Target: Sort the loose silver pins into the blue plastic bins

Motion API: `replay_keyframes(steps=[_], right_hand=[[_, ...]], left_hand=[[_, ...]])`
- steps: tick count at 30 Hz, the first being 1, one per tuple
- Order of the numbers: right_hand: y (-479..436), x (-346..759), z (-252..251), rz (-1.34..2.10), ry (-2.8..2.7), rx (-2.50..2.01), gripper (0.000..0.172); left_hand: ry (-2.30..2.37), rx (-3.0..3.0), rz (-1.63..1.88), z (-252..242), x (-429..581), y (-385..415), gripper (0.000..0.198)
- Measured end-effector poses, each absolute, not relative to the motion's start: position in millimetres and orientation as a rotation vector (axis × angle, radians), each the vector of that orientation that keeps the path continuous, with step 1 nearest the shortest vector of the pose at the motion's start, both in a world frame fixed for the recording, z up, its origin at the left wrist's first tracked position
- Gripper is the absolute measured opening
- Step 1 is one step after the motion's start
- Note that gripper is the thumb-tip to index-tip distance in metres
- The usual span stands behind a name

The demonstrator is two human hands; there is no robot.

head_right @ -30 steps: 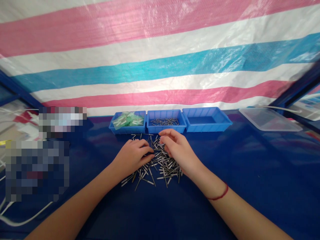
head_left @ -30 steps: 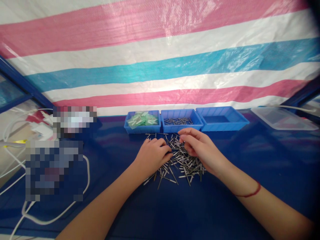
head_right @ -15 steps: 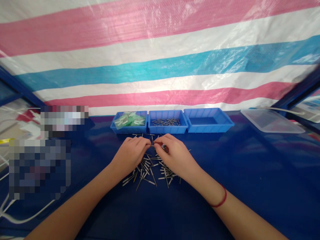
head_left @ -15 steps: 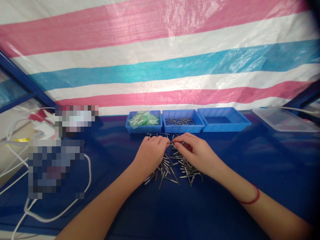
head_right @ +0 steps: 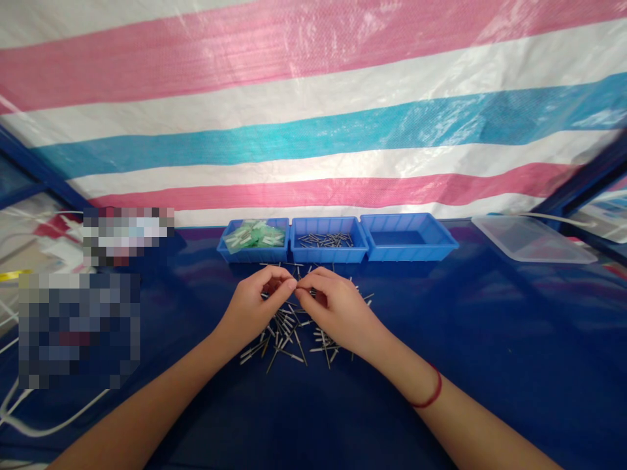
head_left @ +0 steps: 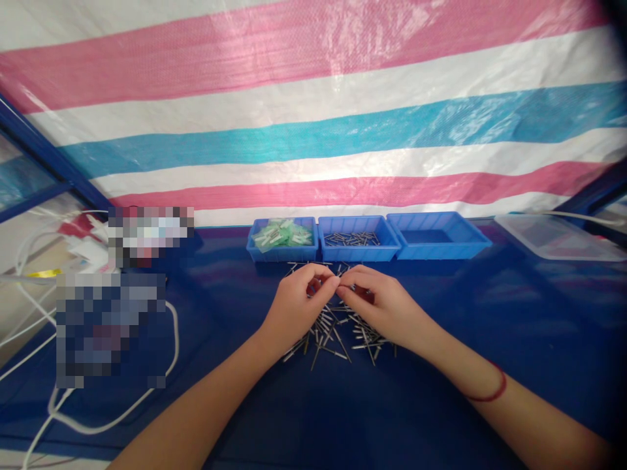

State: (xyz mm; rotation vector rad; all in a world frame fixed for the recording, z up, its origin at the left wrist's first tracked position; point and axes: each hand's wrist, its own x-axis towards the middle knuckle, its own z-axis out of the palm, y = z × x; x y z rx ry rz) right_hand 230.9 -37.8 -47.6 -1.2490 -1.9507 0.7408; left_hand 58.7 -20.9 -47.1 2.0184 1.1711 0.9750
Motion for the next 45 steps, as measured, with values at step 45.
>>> replay_keyframes(steps=[45], right_hand=[[-30, 235, -37, 1.095, -1.418, -1.209, 0.020]], left_hand=[[1.195, 2.073, 0.890, -51, 57, -11, 0.025]])
